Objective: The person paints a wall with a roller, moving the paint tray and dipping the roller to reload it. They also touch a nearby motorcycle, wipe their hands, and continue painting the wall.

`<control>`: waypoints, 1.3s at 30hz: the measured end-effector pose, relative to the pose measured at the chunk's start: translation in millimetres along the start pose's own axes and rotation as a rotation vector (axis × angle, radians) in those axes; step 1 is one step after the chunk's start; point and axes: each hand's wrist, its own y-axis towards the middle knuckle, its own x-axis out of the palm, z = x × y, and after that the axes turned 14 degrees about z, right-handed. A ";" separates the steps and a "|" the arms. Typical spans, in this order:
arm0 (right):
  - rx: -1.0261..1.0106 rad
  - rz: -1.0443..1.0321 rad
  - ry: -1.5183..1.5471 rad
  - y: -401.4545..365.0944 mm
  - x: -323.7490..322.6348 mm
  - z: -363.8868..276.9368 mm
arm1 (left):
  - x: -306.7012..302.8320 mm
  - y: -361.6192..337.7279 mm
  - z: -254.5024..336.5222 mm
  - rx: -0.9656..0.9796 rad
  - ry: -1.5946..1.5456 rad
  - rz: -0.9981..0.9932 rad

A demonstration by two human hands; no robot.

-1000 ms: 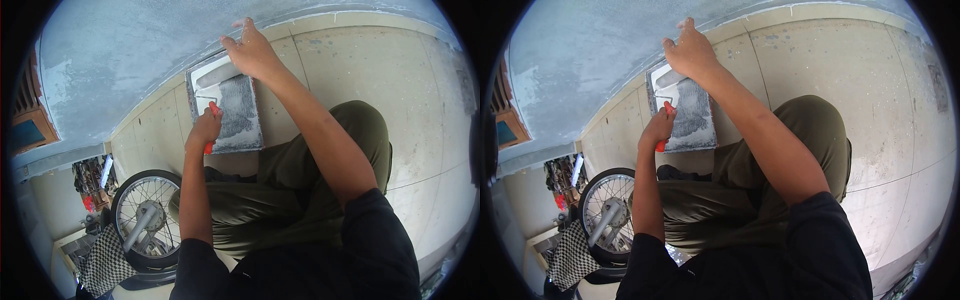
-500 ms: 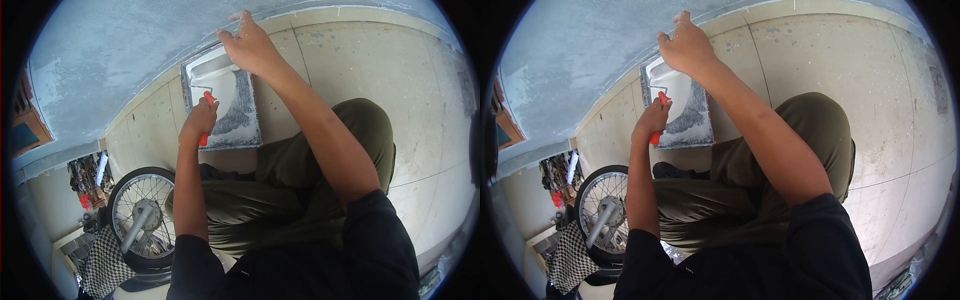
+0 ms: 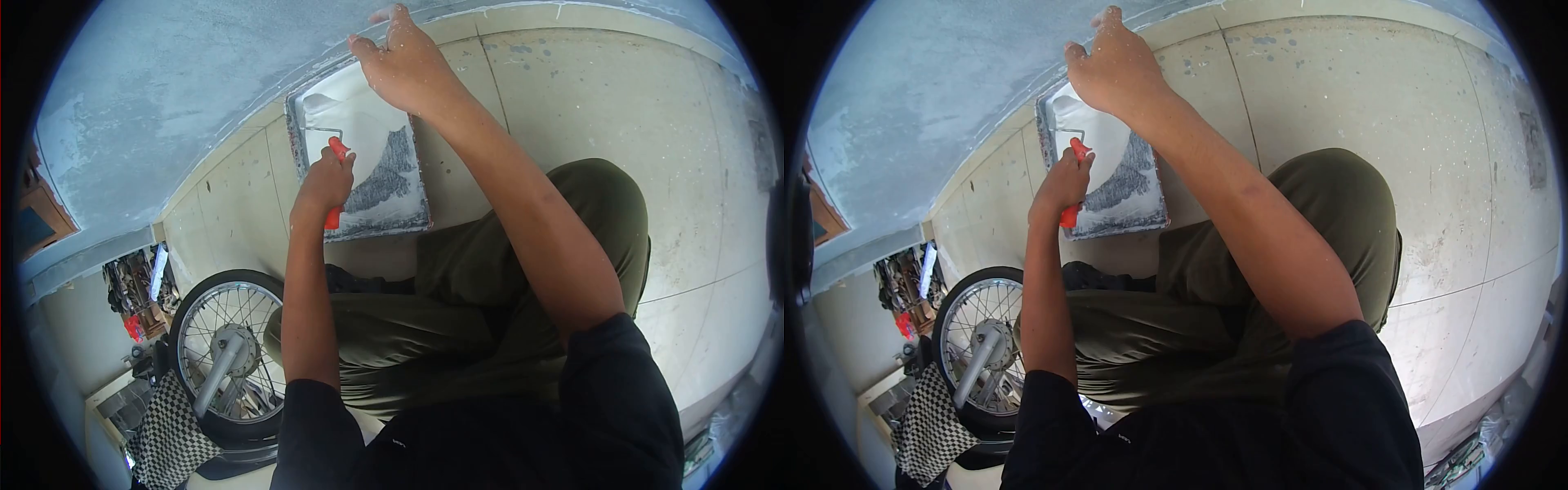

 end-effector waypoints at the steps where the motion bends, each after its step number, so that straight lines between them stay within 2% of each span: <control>1: -0.065 0.022 0.004 -0.2 2.2 3.9 | -2.7 -0.9 4.0 -0.057 -0.040 -0.031; 2: -0.064 0.018 0.000 -0.1 -3.9 0.8 | -5.9 -1.9 10.3 -0.115 -0.079 -0.063; 4: -0.016 -0.091 0.101 -2.7 -19.9 -12.6 | -2.2 -2.3 7.5 -0.100 -0.085 -0.067; 6: -0.003 -0.081 0.077 1.2 -10.3 -4.5 | 10.6 6.1 -8.4 -0.085 -0.085 -0.067; 7: 0.004 -0.069 0.052 2.6 -5.8 -1.6 | 32.5 17.6 -30.9 0.061 0.005 -0.026; 8: 0.005 -0.073 0.052 1.9 -4.3 -2.7 | 30.5 17.2 -29.2 0.208 0.092 0.017; 9: 0.002 -0.074 0.059 2.7 -4.0 -2.5 | 28.9 17.8 -26.9 0.206 0.090 0.017; 11: 0.003 -0.083 0.063 3.4 -4.1 -1.1 | 20.2 15.6 -10.7 -0.018 -0.048 -0.082; 13: -0.070 -0.070 0.043 4.3 -2.7 0.3 | 12.9 8.1 6.4 -0.090 -0.076 -0.080; 15: -0.090 -0.021 0.024 1.8 6.1 5.6 | 20.9 11.3 -4.0 -0.160 -0.101 -0.067; 17: -0.117 0.028 0.002 2.0 7.6 7.0 | 51.7 24.9 -31.8 0.347 0.183 0.072; 18: -0.114 -0.011 0.005 2.5 3.1 3.4 | 34.5 17.2 -14.9 0.337 0.179 0.073; 20: -0.124 -0.065 0.011 -0.1 -5.1 -7.9 | 1.8 6.7 16.5 -0.268 -0.178 -0.133; 22: 0.236 -0.261 0.112 -1.9 -16.0 -25.8 | -2.5 3.7 7.9 -0.284 -0.252 -0.143; 23: 0.329 -0.406 0.125 -6.1 -37.2 -48.5 | -4.0 2.2 3.2 -0.285 -0.317 -0.164; 24: 0.302 -0.409 0.129 -7.6 -35.4 -48.3 | -4.3 1.3 -2.0 -0.285 -0.326 -0.138; 26: 0.196 -0.150 0.164 -15.8 -23.0 -29.5 | -2.3 -2.2 -10.5 -0.272 -0.397 -0.171; 30: 0.122 -0.138 0.120 -9.0 -33.1 -19.5 | -6.3 -17.5 -18.4 -0.306 -0.512 -0.050; 32: 0.154 -0.138 0.128 -6.4 -37.4 -22.7 | -5.6 -21.8 -21.9 -0.288 -0.539 -0.016; 39: 0.150 -0.150 0.144 -8.5 -39.5 -32.4 | -10.6 -46.8 -20.7 -0.335 -0.677 -0.013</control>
